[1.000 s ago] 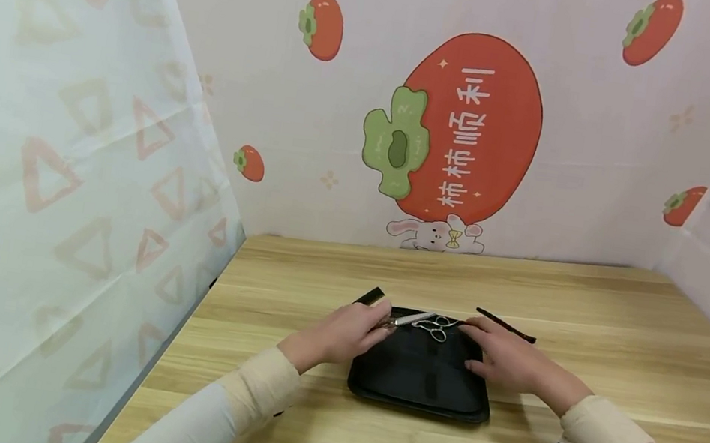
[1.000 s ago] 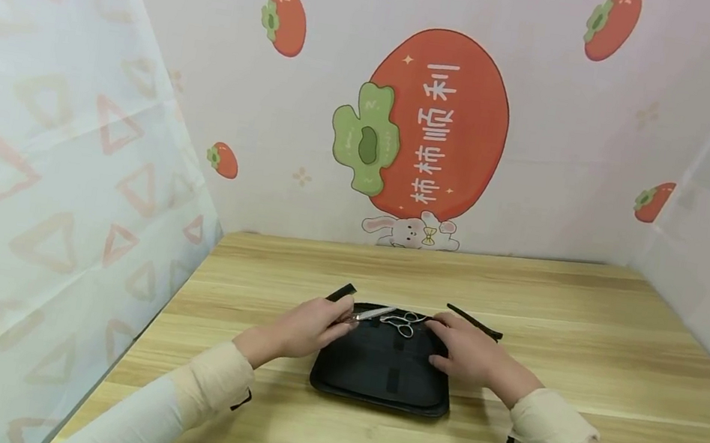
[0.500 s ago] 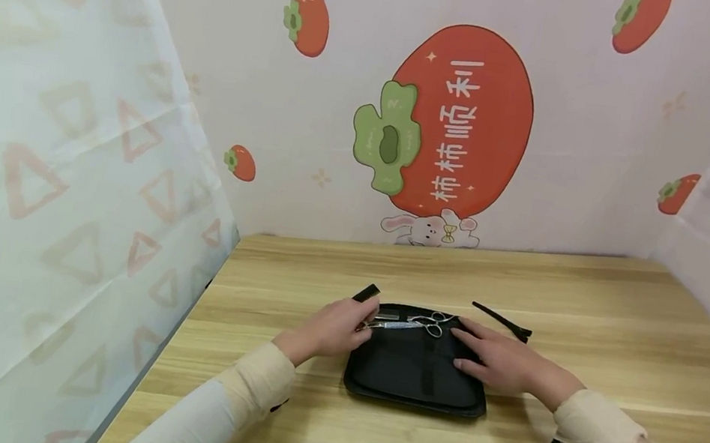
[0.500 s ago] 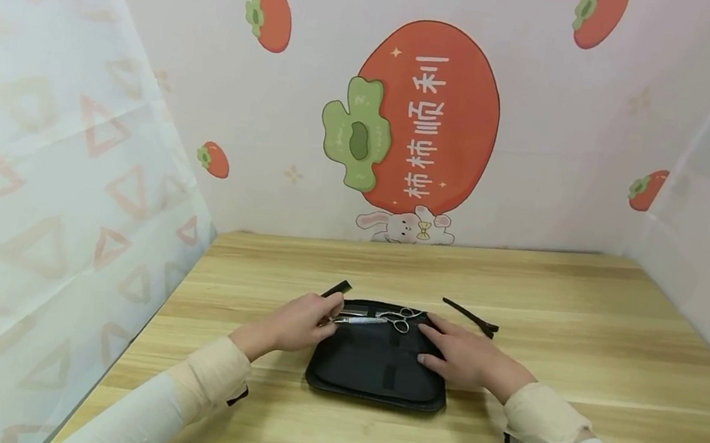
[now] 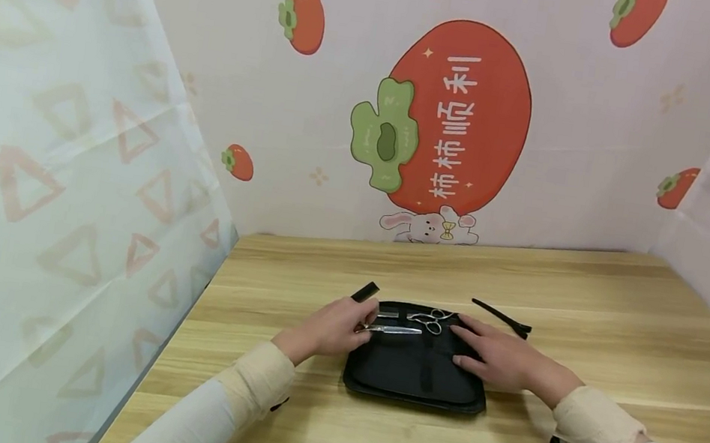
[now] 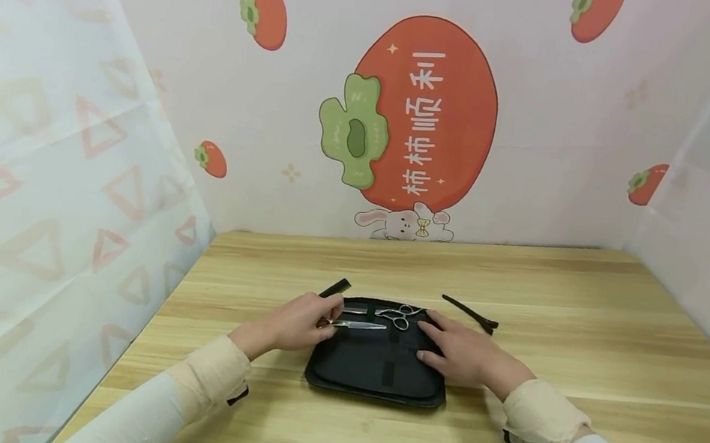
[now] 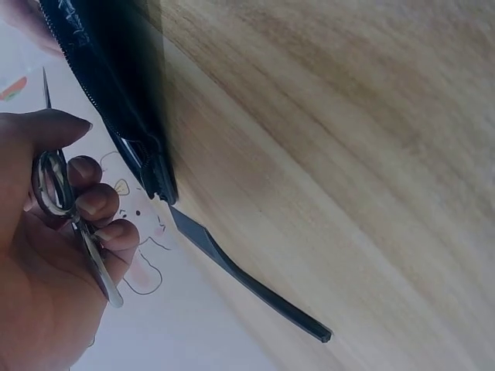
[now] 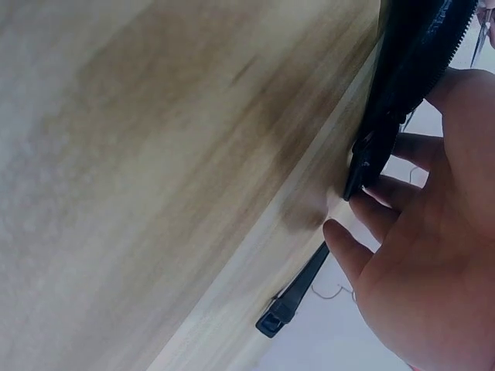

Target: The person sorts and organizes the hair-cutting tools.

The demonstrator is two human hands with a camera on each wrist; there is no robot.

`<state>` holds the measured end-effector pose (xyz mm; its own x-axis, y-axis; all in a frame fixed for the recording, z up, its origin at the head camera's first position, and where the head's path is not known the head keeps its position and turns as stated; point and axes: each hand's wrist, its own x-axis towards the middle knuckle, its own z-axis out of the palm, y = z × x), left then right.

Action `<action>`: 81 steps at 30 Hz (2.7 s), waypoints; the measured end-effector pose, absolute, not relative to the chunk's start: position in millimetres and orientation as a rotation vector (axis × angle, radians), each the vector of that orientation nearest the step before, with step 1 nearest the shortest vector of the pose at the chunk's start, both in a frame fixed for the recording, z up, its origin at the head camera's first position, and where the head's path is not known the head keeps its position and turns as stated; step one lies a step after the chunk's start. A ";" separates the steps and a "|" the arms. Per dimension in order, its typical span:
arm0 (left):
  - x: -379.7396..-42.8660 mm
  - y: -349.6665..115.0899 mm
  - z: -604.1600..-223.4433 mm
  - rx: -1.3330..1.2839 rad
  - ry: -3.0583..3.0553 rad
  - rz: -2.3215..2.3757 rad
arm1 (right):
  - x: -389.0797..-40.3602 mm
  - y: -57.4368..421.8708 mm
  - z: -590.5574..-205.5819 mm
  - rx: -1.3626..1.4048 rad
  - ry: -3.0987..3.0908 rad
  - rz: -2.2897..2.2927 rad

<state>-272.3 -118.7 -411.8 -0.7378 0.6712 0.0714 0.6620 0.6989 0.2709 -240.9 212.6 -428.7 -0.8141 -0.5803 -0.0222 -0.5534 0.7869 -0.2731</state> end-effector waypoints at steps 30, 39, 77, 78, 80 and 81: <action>-284.4 -104.7 -421.3 1.031 2.879 0.195 | -236.7 205.5 -428.6 -0.911 2.875 -0.261; -287.5 -91.8 -419.3 1.105 2.838 0.189 | -238.3 203.6 -429.4 -0.913 2.882 -0.241; -287.8 -93.9 -407.0 1.061 2.698 0.169 | -238.4 201.9 -428.7 -0.882 2.876 -0.214; -288.2 -94.4 -407.2 1.064 2.700 0.174 | -238.5 201.8 -428.7 -0.880 2.877 -0.211; -289.0 -95.1 -407.6 1.077 2.707 0.184 | -238.7 201.5 -428.5 -0.877 2.876 -0.210; -289.6 -95.6 -407.5 1.084 2.711 0.189 | -238.9 201.3 -428.4 -0.876 2.876 -0.207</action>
